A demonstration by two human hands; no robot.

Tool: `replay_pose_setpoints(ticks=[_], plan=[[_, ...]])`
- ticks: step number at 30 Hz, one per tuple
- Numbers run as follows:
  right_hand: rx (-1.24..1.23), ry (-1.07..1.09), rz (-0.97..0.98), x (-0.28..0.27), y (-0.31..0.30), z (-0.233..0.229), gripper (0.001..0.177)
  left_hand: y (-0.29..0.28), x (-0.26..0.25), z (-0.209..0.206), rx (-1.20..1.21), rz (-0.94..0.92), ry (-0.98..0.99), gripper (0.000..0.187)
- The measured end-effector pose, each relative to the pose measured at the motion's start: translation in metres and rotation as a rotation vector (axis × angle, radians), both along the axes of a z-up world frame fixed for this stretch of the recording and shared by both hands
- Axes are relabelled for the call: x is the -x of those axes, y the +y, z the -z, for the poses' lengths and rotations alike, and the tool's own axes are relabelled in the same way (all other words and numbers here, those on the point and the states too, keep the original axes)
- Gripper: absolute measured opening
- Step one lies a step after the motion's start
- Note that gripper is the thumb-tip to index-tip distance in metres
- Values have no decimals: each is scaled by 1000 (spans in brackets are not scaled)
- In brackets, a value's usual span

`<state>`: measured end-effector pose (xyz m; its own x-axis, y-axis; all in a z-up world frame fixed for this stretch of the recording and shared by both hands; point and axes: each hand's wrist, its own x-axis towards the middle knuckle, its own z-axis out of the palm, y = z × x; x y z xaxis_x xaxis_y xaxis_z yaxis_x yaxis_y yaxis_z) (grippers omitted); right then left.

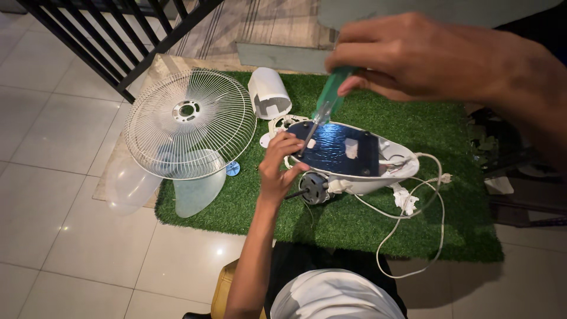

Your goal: The person disassembles a white pedestal fan on a green mat, removes the motor housing with a screwdriver, and then reassembles the base and motor components. The person handles the fan blades, motor, and base parts while using a screwdriver to remove and insert screws.

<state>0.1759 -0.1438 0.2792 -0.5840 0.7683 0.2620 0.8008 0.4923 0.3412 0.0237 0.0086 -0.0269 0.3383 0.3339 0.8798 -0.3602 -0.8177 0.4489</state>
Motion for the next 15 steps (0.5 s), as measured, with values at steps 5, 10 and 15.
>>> replay_pose_setpoints(ticks=[5,10,15], plan=[[78,-23,177,14,2,-3,38,-8,-3,3,17,20,17,49],[34,-73,289,16,4,5,39,-7,0,1,51,11,-22,45],[-171,-145,408,36,5,13,41,-8,5,-3,36,18,-15,45]])
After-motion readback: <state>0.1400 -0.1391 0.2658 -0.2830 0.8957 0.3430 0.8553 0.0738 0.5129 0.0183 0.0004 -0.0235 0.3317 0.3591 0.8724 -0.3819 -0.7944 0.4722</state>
